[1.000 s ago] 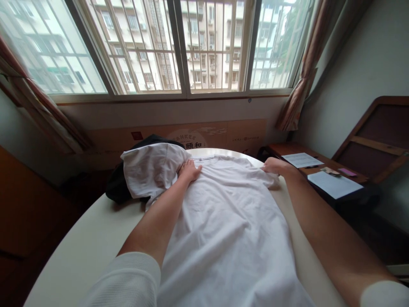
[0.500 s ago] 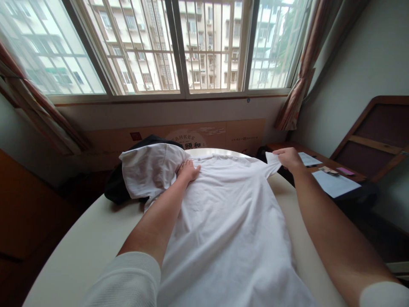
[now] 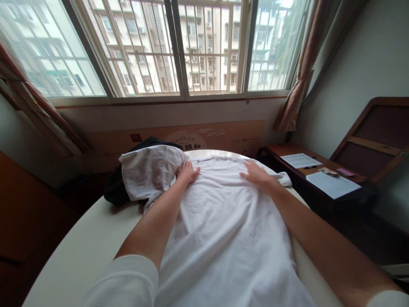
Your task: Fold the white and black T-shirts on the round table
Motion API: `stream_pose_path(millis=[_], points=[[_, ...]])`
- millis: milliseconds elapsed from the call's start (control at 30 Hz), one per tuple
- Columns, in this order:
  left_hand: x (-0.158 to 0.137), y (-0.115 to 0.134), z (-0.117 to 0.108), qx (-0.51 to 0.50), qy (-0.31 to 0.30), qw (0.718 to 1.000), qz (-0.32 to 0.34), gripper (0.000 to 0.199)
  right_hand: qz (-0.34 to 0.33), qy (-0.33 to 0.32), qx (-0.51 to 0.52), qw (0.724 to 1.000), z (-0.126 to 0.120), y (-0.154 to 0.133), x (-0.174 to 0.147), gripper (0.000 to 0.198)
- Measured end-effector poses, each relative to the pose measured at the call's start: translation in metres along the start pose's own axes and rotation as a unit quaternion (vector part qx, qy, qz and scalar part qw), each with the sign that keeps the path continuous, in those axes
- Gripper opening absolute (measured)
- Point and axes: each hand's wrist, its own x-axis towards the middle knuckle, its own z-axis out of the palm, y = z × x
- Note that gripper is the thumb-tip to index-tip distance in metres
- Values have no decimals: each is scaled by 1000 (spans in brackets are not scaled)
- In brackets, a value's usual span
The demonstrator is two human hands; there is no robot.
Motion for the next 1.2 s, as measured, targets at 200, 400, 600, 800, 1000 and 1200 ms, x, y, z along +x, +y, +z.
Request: stream_pose_path(millis=[200,400,600,800,1000,1200], points=[[3,-4,1,4,-5,1000,-14,85,17,-82,-17,996,19,-26,-15,84],[10,-5,-9,13,-44,999,-4,93,43,-98,-27,994,11,-29,-23,93],[9,-8,-14,14,-37,999,23,90,56,-103,-27,993,15,-30,-22,97],[8,6,-12,6,-14,999,48,77,99,-134,-26,986,12,-38,-25,103],[9,41,-6,-19,19,993,115,55,104,-151,-25,983,5,-37,-27,103],[4,45,-5,-33,44,991,118,42,104,-149,-26,983,5,-29,-24,106]])
